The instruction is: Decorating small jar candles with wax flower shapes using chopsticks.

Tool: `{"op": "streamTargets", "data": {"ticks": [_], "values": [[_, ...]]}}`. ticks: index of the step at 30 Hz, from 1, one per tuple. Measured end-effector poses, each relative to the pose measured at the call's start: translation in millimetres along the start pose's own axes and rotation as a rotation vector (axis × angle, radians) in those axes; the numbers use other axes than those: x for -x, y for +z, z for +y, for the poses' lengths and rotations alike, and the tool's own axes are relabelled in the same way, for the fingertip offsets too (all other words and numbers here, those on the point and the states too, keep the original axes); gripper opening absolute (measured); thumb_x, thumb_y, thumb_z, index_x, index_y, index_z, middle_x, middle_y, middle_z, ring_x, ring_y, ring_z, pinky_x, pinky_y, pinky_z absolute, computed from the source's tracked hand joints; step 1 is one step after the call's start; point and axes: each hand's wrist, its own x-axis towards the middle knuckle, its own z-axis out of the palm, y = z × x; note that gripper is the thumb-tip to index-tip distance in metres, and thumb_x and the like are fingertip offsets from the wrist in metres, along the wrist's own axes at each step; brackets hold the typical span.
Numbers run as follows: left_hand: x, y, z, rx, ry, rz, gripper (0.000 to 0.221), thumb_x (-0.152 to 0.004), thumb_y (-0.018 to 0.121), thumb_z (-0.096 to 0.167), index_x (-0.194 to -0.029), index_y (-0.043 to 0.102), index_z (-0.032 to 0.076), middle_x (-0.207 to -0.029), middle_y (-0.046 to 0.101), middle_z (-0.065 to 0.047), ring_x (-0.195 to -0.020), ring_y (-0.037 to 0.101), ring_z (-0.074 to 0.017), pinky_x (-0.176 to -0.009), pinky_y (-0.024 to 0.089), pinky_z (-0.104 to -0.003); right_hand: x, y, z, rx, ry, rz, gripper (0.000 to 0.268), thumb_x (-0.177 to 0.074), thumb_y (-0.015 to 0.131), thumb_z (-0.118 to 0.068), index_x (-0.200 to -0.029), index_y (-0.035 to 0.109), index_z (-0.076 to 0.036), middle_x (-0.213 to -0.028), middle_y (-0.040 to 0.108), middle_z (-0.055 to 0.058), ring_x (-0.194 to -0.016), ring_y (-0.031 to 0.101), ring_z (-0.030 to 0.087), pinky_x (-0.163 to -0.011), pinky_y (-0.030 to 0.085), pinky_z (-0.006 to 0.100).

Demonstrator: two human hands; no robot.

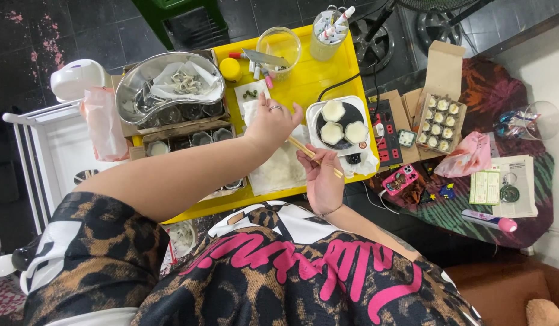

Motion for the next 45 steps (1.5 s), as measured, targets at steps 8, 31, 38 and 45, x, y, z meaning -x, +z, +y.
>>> {"op": "streamTargets", "data": {"ticks": [8,31,38,45], "values": [[18,-20,-23,0.108,-0.091,0.137,0.053,-0.085,0.066,0.015,-0.136,0.052,0.011,-0.092,0.066,-0.011,-0.094,0.067,-0.0324,-0.094,0.055,-0.050,0,6,-25,0.300,-0.118,-0.185,0.042,-0.113,0.043,-0.037,-0.104,0.058,0.002,-0.117,0.061,0.015,-0.113,0.068,0.028,-0.108,0.054,0.043],[46,-43,-44,0.442,-0.151,0.011,0.066,-0.083,0.065,0.006,-0.145,0.043,0.003,-0.106,0.065,-0.012,-0.101,0.064,-0.0320,-0.104,0.047,-0.046,-18,50,-88,1.041,-0.520,-0.592,0.029,-0.108,0.059,-0.024,-0.098,0.070,0.000,-0.103,0.073,0.013,-0.102,0.072,0.026,-0.091,0.056,0.033],[44,-42,-42,0.451,-0.194,-0.062,0.068,-0.085,0.064,0.005,-0.148,0.041,0.004,-0.111,0.065,-0.012,-0.097,0.065,-0.0308,-0.103,0.048,-0.048,-18,43,-92,1.047,-0.595,-0.633,0.021,-0.106,0.063,-0.020,-0.099,0.071,-0.002,-0.103,0.072,0.012,-0.103,0.073,0.026,-0.089,0.058,0.034],[42,-46,-42,0.410,-0.179,-0.116,0.072,-0.082,0.067,0.006,-0.148,0.040,0.005,-0.110,0.064,-0.011,-0.101,0.065,-0.0312,-0.104,0.048,-0.050,-24,33,-92,1.063,-0.573,-0.593,0.022,-0.106,0.063,-0.021,-0.099,0.071,-0.002,-0.102,0.074,0.012,-0.099,0.073,0.025,-0.084,0.057,0.033]]}}
